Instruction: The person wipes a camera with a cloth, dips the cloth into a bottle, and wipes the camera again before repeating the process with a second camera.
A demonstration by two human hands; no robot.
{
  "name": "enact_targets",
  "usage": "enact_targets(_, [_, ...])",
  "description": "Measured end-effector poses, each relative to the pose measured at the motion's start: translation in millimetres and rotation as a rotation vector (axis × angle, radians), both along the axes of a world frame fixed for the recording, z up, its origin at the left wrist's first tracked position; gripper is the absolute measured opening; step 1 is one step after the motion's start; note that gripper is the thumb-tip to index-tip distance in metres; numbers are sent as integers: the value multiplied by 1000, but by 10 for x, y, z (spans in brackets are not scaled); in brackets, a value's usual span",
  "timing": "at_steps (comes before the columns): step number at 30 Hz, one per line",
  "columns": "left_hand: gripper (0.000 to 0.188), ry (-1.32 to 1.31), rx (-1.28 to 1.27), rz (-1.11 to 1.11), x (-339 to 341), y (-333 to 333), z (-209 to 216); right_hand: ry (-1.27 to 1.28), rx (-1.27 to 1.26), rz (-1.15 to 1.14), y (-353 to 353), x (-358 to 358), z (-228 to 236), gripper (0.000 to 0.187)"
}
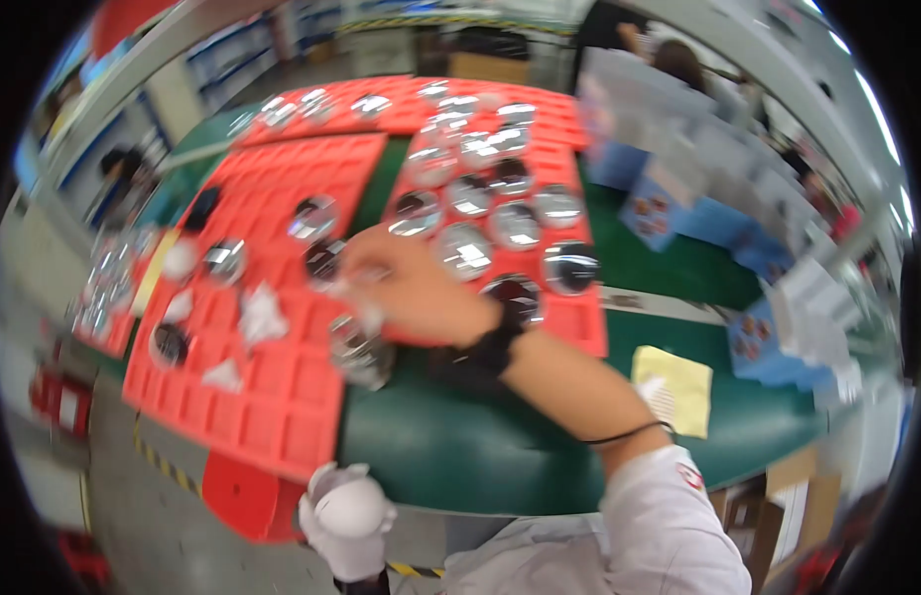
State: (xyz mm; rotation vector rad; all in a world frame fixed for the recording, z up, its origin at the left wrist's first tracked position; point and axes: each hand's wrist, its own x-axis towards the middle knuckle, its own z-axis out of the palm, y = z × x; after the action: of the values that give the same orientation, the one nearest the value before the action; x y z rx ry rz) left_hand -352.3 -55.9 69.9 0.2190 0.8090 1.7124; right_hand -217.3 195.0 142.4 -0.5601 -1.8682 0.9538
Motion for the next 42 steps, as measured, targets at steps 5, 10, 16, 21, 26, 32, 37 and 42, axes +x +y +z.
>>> enact_targets(5, [53, 65, -33, 17, -730, -218, -152, 116, -568, 135, -315, -532, -101, 11])
enact_targets(10, [55, 127, -73, -9, -1130, -345, -218, -213, 194, -26, -623, -1080, -286, 21])
enact_targets(16, [55, 107, -46, -37, -1413, -374, -407, -351, 104, -47, -787, -1468, -469, 27])
enact_targets(21, [57, 78, 3, -82, -1614, -355, -536, -286, -29, 21, -653, -1597, -478, 30])
enact_targets(26, [59, 110, 25, -170, -1751, -323, -592, -345, -27, 30, -586, -1619, -561, 30])
enact_targets(32, [61, 215, 70, -204, -1836, -284, -700, -310, 67, 17, -539, -1660, -550, 31])
enact_targets(37, [63, 199, 39, -184, -1813, -260, -637, -332, 130, 16, -508, -1626, -564, 32])
enact_targets(42, [63, 153, 74, -219, -1831, -325, -661, -335, 78, 50, -541, -1610, -576, 31])
